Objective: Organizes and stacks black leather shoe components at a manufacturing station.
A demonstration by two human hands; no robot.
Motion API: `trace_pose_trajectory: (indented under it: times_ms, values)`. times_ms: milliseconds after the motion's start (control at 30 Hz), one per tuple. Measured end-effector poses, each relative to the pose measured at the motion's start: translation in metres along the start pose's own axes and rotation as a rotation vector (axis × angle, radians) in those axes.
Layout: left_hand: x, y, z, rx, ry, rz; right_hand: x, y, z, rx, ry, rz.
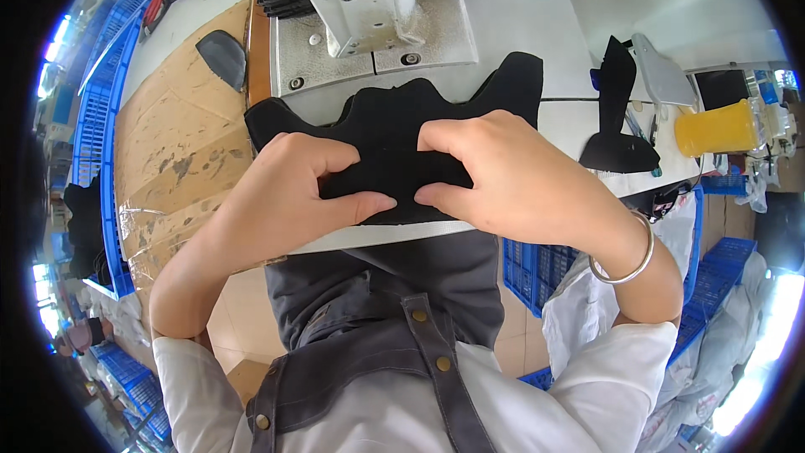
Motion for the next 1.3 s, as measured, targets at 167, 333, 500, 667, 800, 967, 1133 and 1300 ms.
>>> trace_pose_trajectory:
  times_ms: [167,333,500,667,800,967,1133,1300]
  values:
    - [0.0,0.0,-0.003,-0.098,0.029,-0.056,-0.001,0.0,0.0,0.03,-0.047,-0.018]
    - [0.001,0.002,-0.005,-0.113,0.026,-0.034,-0.001,0.002,-0.002,0.061,-0.02,0.038]
    - [0.001,0.001,-0.005,-0.158,0.022,-0.045,0.0,-0.001,-0.002,0.074,-0.006,0.054]
    - [0.005,0.003,-0.007,-0.268,0.076,-0.103,-0.002,-0.004,-0.005,0.137,0.033,0.035]
    - [0.007,0.001,0.009,-0.264,0.025,-0.048,-0.003,-0.01,-0.007,0.243,0.019,0.014]
    - [0.008,-0.011,0.018,-0.137,-0.043,-0.053,-0.003,-0.014,-0.002,0.213,0.036,-0.029]
    - [0.011,-0.015,0.015,-0.175,-0.022,-0.129,-0.003,-0.012,-0.004,0.219,0.079,-0.02]
    - [0.013,-0.015,0.015,-0.191,0.006,-0.148,-0.003,-0.013,-0.007,0.227,0.096,0.003]
Point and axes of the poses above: each hand's wrist, its own x-axis away from the middle knuckle, its own z-axis out of the back of the hand, y = z × x, the point moved 5 cm from there along -x, towards the middle knuckle, and after that the axes turned 8 degrees about -z, right-handed, at the moved point
